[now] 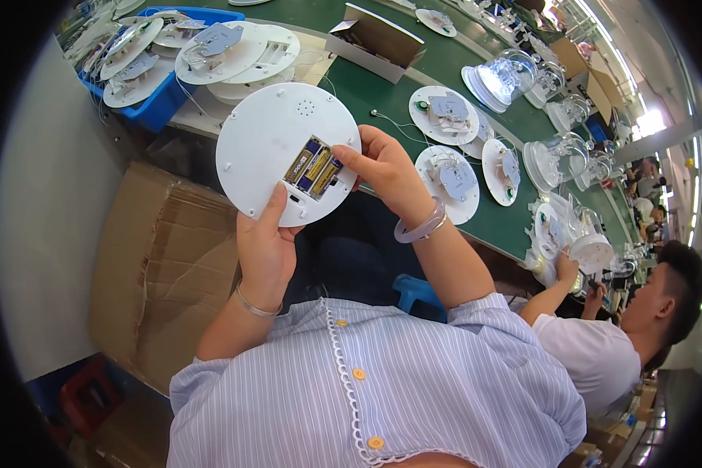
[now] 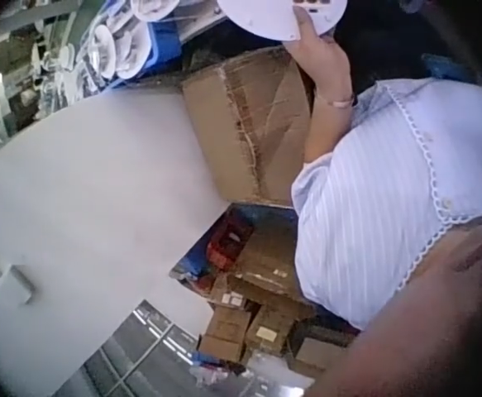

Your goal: Assembling light fixture bases by inserting batteries and organizing components on an assembly line.

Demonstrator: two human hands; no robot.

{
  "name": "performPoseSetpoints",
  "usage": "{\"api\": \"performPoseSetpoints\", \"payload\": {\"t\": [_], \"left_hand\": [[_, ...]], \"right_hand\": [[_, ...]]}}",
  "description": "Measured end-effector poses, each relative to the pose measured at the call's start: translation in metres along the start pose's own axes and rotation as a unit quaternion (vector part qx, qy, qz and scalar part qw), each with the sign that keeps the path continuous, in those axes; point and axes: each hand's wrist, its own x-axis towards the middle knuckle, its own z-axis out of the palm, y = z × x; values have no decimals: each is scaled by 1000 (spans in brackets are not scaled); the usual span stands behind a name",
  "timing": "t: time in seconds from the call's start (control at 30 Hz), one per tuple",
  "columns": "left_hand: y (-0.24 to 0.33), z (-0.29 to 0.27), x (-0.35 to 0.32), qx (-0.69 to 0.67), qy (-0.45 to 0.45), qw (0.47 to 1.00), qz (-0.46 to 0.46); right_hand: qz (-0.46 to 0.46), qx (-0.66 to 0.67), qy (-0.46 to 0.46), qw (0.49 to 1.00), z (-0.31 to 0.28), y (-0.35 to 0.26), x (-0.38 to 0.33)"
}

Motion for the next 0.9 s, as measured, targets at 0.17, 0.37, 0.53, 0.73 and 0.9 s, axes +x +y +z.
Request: {"api": "performPoseSetpoints", "payload": {"t": [0.17,0.37,0.53,0.73,0.9], "left_hand": [[1,-2,2,7,-9,1000,-3],[20,-2,5,-40,-40,997,-45],[37,-8,-5,-78,-72,988,-116],[58,-26,-21,-133,-58,988,-43],[62,-20,-29,-64,63,981,172]], "right_hand": [[-107,-78,43,990,4,19,4],[-222,-33,17,974,2,10,9],[-95,191,-199,957,9,32,-16],[-14,156,-288,945,25,15,-48],[-18,141,-283,948,14,32,-54]]}}
